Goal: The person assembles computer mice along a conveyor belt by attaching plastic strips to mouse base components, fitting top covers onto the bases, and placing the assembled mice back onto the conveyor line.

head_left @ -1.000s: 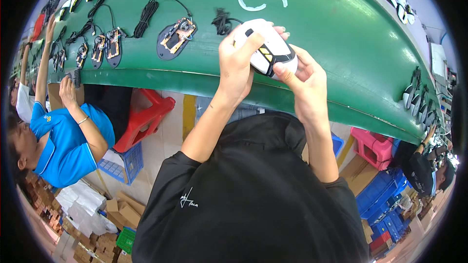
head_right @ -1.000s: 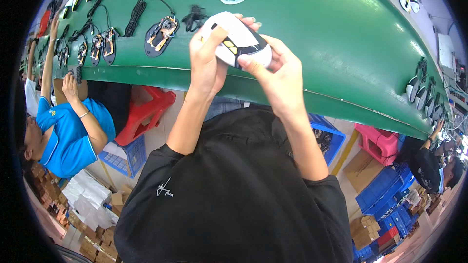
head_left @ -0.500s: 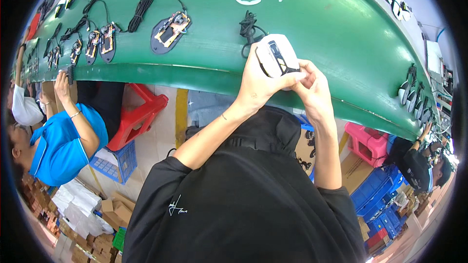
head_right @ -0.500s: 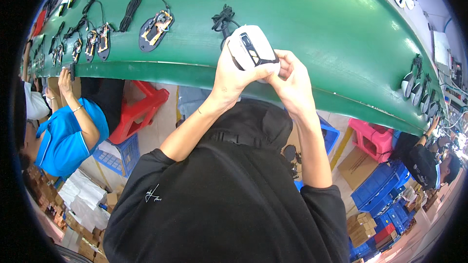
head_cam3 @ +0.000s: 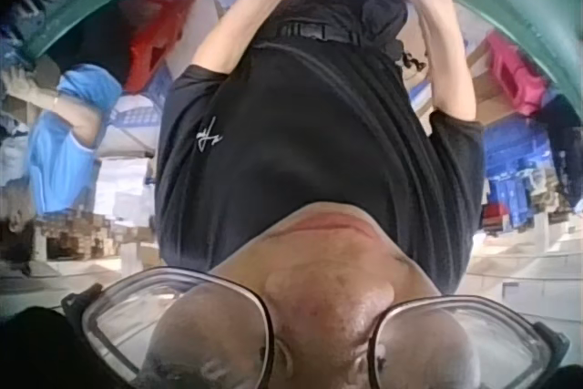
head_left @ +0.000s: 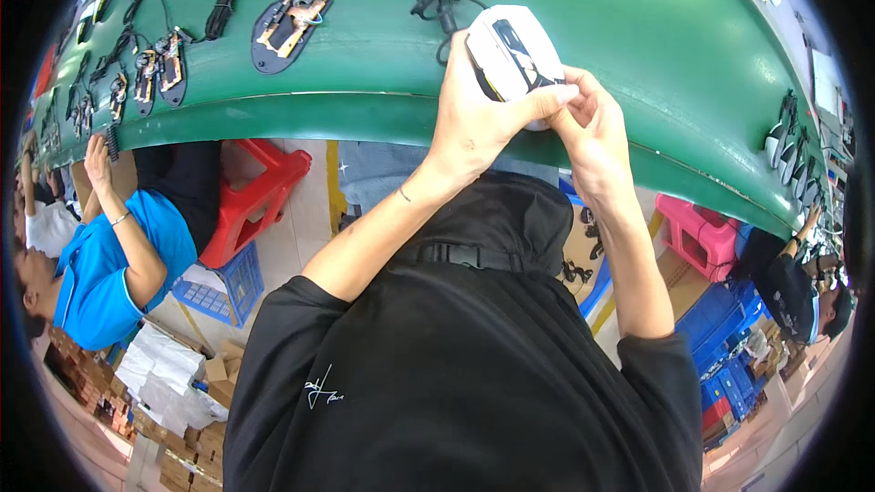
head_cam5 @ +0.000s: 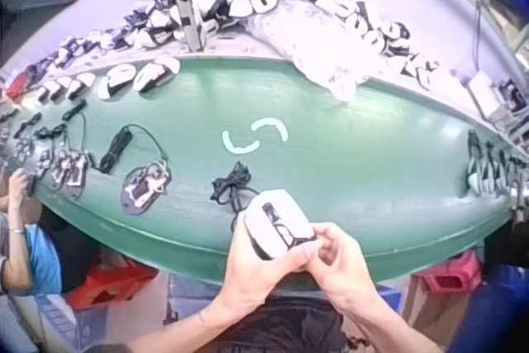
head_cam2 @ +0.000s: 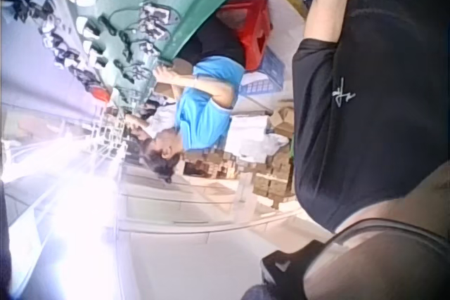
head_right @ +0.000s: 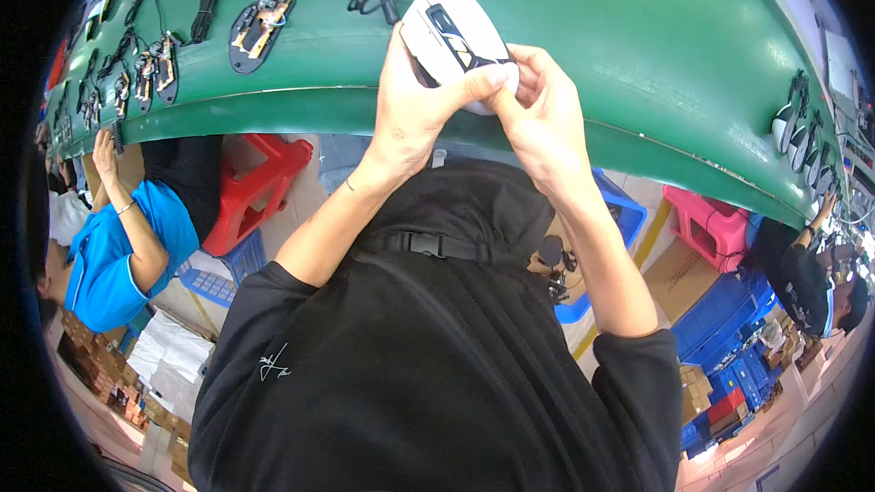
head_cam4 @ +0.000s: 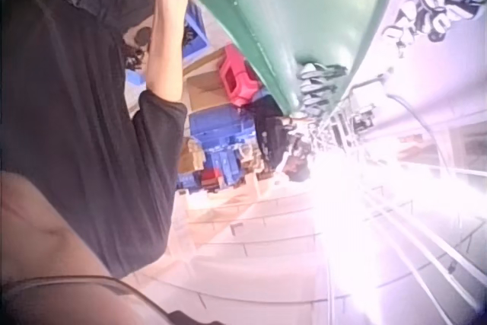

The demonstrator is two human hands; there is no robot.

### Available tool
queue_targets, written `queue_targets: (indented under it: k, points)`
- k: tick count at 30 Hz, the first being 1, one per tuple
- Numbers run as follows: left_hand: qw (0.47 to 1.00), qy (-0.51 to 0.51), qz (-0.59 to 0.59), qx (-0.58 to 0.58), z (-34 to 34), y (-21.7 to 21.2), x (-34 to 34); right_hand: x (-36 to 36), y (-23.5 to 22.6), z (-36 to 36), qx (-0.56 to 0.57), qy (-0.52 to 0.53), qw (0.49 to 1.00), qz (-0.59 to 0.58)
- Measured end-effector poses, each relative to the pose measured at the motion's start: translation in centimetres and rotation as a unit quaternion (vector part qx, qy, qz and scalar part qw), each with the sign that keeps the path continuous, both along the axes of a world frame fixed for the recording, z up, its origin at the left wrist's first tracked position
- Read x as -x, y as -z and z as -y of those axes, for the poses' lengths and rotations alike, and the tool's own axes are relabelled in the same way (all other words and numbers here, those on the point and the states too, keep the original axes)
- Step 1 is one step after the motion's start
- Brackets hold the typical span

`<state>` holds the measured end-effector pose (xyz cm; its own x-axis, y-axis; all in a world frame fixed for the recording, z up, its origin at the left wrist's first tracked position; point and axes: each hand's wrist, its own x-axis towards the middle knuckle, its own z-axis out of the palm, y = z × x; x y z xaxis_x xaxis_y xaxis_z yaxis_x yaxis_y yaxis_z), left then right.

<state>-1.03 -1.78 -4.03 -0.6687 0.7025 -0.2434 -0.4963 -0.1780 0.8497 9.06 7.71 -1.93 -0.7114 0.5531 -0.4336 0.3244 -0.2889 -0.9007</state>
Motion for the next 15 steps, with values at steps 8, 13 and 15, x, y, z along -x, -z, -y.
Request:
queue_targets:
  k: [8,13,15]
  points:
    - [0.999,0.013,0.007,0.033,-0.1,0.6,0.9,0.3,-0.5,-1.4,0.037,-0.028,0.999,0.024]
    - [0.987,0.148,-0.001,0.069,0.6,0.5,2.6,0.3,-1.0,-3.0,0.08,-0.126,0.981,0.127]
    - [0.975,0.193,-0.013,0.107,1.4,-0.3,3.0,0.5,-1.4,-3.4,0.087,-0.174,0.972,0.13]
